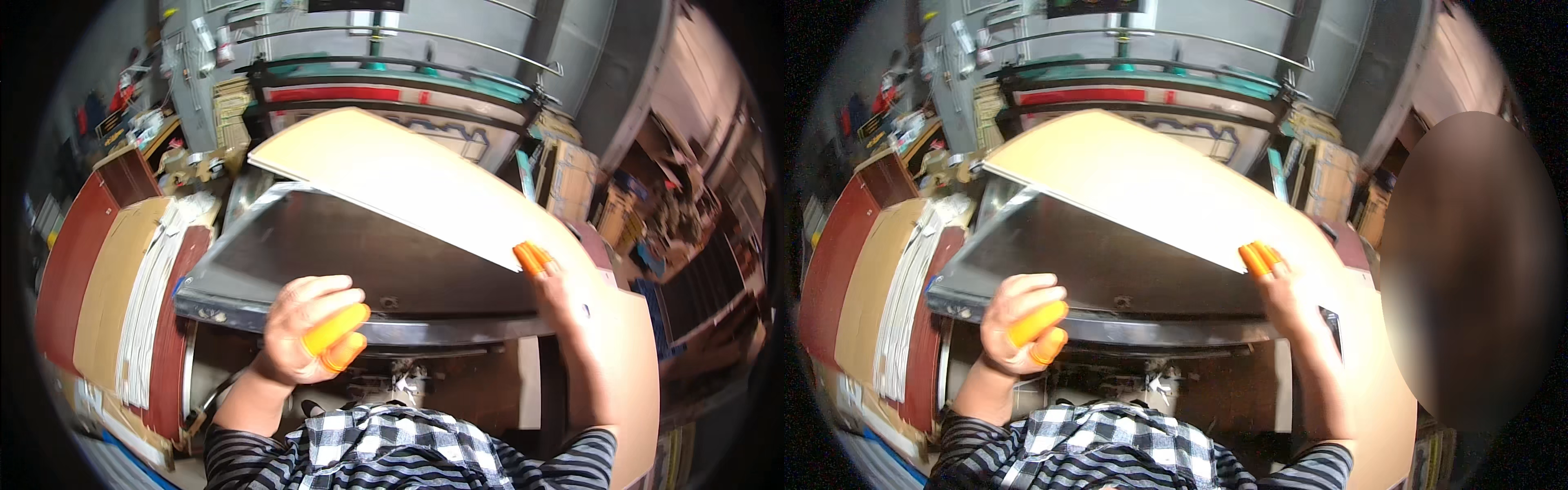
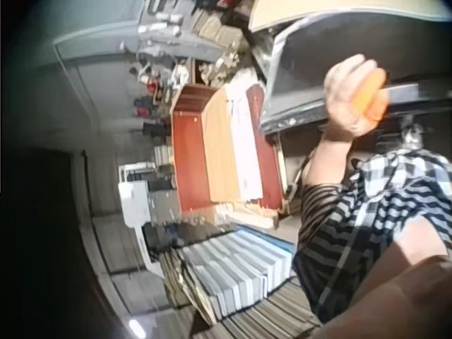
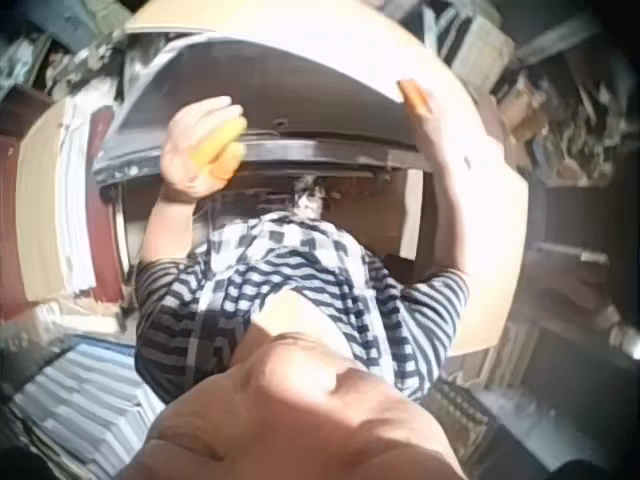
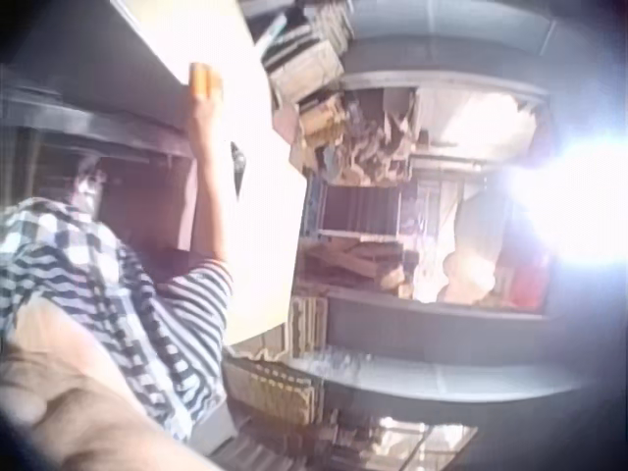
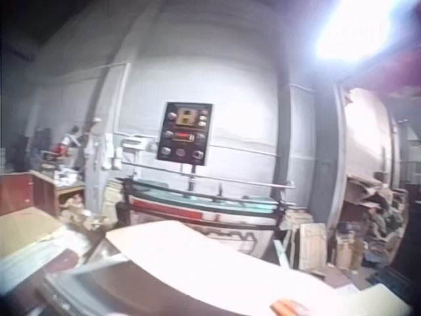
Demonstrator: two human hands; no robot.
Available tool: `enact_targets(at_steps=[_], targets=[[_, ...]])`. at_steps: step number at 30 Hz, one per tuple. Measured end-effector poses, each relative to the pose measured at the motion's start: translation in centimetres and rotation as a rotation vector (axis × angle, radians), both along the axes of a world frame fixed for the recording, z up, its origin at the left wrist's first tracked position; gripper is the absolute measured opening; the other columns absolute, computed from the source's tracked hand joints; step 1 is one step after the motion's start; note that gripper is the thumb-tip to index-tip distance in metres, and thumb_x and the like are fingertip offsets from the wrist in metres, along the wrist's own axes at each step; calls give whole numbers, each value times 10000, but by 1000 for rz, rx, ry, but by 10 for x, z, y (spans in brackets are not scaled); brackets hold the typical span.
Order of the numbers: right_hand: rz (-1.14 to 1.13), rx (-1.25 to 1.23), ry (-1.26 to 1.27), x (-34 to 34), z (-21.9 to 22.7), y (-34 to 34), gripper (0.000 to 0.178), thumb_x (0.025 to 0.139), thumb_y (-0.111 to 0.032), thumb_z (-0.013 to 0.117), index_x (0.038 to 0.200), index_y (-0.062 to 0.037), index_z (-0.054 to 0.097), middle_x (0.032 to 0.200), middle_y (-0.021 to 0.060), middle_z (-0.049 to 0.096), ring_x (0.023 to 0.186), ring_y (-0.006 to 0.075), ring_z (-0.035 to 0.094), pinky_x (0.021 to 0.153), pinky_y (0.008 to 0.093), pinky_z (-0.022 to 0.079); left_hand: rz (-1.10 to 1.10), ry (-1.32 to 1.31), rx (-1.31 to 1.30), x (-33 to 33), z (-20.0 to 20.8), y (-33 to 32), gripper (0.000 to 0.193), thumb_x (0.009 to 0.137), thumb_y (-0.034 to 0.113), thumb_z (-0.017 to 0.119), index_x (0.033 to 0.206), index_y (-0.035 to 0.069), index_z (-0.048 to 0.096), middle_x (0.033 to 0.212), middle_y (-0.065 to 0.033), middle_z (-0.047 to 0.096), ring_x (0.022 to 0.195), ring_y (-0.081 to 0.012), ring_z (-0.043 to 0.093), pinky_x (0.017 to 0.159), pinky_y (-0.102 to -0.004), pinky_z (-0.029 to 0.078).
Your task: The person repeatedly places flat cardboard sheets onto a guillotine-style cutter, aligns them, and operates the machine to cut them. The cut pieces are then stacked on a nearby table. The person wears orange finger cots during the process.
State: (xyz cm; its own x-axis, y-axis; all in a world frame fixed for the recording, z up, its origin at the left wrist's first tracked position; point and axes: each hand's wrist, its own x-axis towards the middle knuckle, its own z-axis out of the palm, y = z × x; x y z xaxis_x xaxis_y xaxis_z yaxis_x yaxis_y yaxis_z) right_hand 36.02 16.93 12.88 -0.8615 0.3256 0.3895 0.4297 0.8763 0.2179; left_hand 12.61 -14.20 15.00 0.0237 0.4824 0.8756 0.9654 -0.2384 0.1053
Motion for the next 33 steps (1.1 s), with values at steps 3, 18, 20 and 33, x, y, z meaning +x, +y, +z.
enact_targets(at_steps=[3, 18, 20, 33], targets=[[49, -697, 199, -78, -52, 0, 359, 858, -73, 557, 1210, -23, 609, 1206, 183, 610, 1115, 318, 590, 935, 378, 487, 112, 50, -110, -13, -8, 15, 347, 783, 243, 720, 1043, 16, 687, 1182, -128, 620, 1164, -363, 544, 970, -498, 423], [66, -658, -380, -127, -113, -23, 737, 930, -599, 434, 1413, -42, 415, 1490, 171, 367, 1410, 366, 251, 1132, 478, 201, 603, -400, -1389, -185, -138, 13, 732, 921, 622, 375, 1498, 177, 303, 1593, -46, 172, 1460, -336, 121, 1166, -496, 100], [66, -710, -361, -128, -123, -1, 746, 932, -601, 430, 1420, -38, 403, 1500, 163, 354, 1415, 360, 242, 1139, 470, 185, 602, -370, -1413, -186, -135, 26, 736, 926, 611, 375, 1502, 162, 290, 1595, -44, 163, 1461, -338, 117, 1166, -492, 102], [103, -743, -370, -192, -156, 31, 820, 902, -656, 434, 1413, -14, 411, 1504, 170, 340, 1422, 315, 245, 1149, 430, 198, 675, -386, -1471, -226, -131, 50, 689, 933, 574, 404, 1479, 159, 339, 1549, -119, 271, 1415, -388, 225, 1133, -496, 220]])
